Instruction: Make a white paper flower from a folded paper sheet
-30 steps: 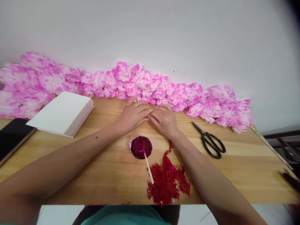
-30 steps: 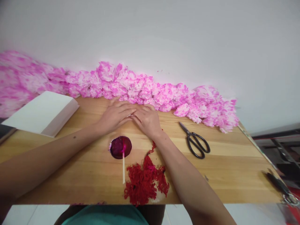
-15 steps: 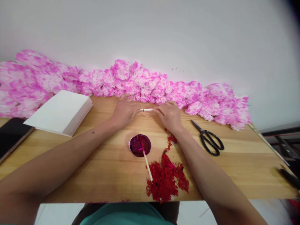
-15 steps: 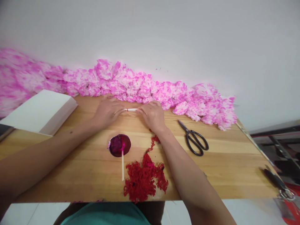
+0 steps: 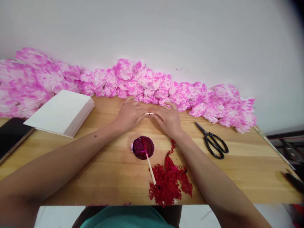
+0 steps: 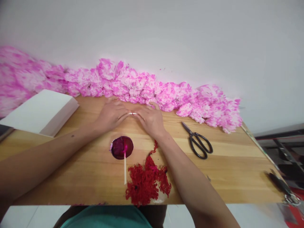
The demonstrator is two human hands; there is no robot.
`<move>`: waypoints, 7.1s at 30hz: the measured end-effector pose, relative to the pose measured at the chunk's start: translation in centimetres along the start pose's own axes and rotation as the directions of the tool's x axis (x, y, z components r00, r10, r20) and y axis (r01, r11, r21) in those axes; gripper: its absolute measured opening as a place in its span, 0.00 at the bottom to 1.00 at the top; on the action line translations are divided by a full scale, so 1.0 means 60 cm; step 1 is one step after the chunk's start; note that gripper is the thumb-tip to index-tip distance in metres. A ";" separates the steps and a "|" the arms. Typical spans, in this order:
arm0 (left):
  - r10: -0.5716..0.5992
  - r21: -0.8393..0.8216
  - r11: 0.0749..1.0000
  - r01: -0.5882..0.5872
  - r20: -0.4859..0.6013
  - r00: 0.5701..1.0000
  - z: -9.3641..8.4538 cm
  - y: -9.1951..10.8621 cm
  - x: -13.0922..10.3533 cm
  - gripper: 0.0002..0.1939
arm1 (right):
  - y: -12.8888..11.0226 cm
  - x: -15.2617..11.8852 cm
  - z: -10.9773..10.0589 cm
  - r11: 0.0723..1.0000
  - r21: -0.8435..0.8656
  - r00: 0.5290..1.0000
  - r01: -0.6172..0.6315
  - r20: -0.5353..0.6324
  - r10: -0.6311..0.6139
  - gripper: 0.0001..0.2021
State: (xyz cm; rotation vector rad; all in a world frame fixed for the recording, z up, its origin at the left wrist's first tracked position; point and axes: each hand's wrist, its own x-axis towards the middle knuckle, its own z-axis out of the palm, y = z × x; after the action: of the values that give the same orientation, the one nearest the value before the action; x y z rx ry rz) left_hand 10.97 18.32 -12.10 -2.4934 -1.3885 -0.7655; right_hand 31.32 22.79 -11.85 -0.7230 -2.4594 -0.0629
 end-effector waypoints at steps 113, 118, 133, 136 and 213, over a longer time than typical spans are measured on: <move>-0.561 -0.919 0.104 0.380 0.261 0.786 -0.098 0.035 0.105 0.06 | -0.021 0.083 -0.145 0.678 0.637 0.886 -0.367 0.018 0.463 0.25; -0.539 -0.929 0.082 0.361 0.264 0.800 -0.085 0.039 0.103 0.07 | -0.030 0.083 -0.130 0.725 0.583 0.910 -0.367 0.063 0.410 0.27; -0.413 -0.845 0.377 0.379 0.213 0.886 -0.130 0.008 0.103 0.13 | -0.005 0.074 -0.122 0.702 0.586 0.898 -0.405 0.109 0.427 0.20; -0.365 -0.795 0.474 0.378 0.213 0.906 -0.130 0.000 0.100 0.12 | -0.005 0.074 -0.124 0.715 0.571 0.901 -0.404 0.113 0.419 0.20; -0.556 -0.825 0.384 0.414 0.151 0.817 -0.068 0.055 0.098 0.11 | -0.019 0.079 -0.103 0.776 0.495 0.828 -0.391 -0.179 0.531 0.08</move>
State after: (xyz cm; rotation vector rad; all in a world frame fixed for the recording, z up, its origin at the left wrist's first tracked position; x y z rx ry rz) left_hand 14.82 19.26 -5.30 -2.4239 -2.0973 -2.1795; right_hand 30.63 22.89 -4.03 -1.0069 -1.8296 0.5208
